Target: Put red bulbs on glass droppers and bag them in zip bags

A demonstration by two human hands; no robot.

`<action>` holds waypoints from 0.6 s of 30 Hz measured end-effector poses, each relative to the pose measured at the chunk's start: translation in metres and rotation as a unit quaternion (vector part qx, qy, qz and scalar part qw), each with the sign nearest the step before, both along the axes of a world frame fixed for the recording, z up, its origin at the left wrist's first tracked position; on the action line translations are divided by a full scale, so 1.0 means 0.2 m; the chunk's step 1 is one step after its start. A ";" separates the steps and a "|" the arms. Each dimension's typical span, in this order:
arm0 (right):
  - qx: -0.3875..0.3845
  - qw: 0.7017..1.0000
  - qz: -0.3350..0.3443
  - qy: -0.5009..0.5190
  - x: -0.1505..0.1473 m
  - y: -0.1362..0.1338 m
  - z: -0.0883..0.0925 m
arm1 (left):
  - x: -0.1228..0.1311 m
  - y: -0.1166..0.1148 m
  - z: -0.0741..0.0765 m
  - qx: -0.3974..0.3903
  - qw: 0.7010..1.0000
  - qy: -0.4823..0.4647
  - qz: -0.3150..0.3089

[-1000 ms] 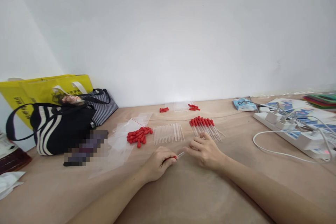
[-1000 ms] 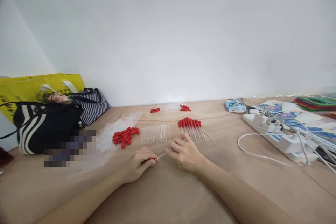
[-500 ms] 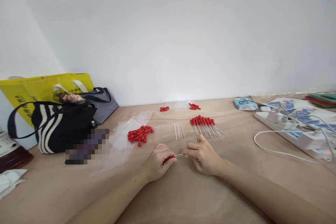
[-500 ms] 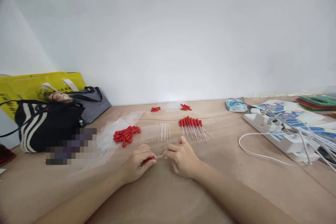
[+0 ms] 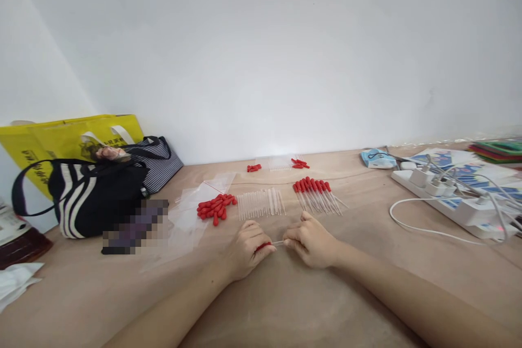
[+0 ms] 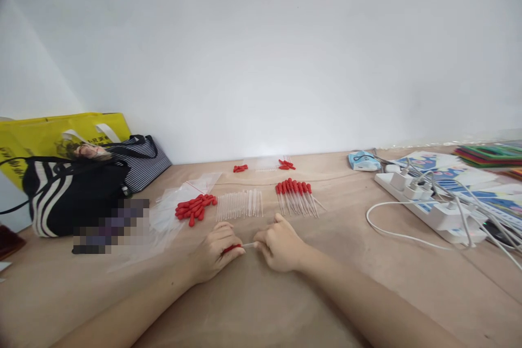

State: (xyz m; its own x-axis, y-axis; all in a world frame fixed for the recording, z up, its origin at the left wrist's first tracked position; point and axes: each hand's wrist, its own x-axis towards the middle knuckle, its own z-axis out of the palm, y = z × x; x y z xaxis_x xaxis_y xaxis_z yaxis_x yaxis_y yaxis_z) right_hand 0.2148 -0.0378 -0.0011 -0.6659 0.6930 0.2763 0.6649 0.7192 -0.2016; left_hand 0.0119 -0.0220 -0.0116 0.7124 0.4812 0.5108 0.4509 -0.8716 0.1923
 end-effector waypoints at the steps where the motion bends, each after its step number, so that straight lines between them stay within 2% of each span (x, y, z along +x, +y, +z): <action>1: -0.021 1.000 -0.007 0.013 0.00 0.00 -0.01 | 0.00 0.00 0.00 0.004 1.000 -0.009 0.002; 4: -0.066 0.996 -0.018 0.062 -0.01 0.01 -0.03 | 0.00 0.01 0.00 -0.002 1.000 -0.029 0.008; 6: -0.067 0.993 -0.024 0.090 0.00 0.02 -0.04 | -0.01 0.01 0.01 -0.026 0.999 -0.030 0.015; 11: -0.021 0.995 -0.018 0.100 0.03 0.04 -0.04 | -0.02 0.02 0.03 -0.072 0.996 -0.036 0.045; 15: 0.002 0.997 0.008 0.082 0.05 0.03 -0.05 | -0.02 0.02 0.02 -0.065 0.995 -0.030 0.069; 18: 0.022 0.996 0.009 0.081 0.03 0.02 -0.06 | -0.01 0.02 0.02 -0.062 0.996 -0.019 0.059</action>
State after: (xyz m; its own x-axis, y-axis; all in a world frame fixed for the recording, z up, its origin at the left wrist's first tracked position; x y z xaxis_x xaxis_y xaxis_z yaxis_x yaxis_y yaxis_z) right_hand 0.2212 -0.0331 -0.0141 -0.6219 0.6663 0.4114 0.6135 0.7411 -0.2728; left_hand 0.0089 -0.0174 -0.0071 0.6277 0.6220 0.4681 0.5390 -0.7811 0.3150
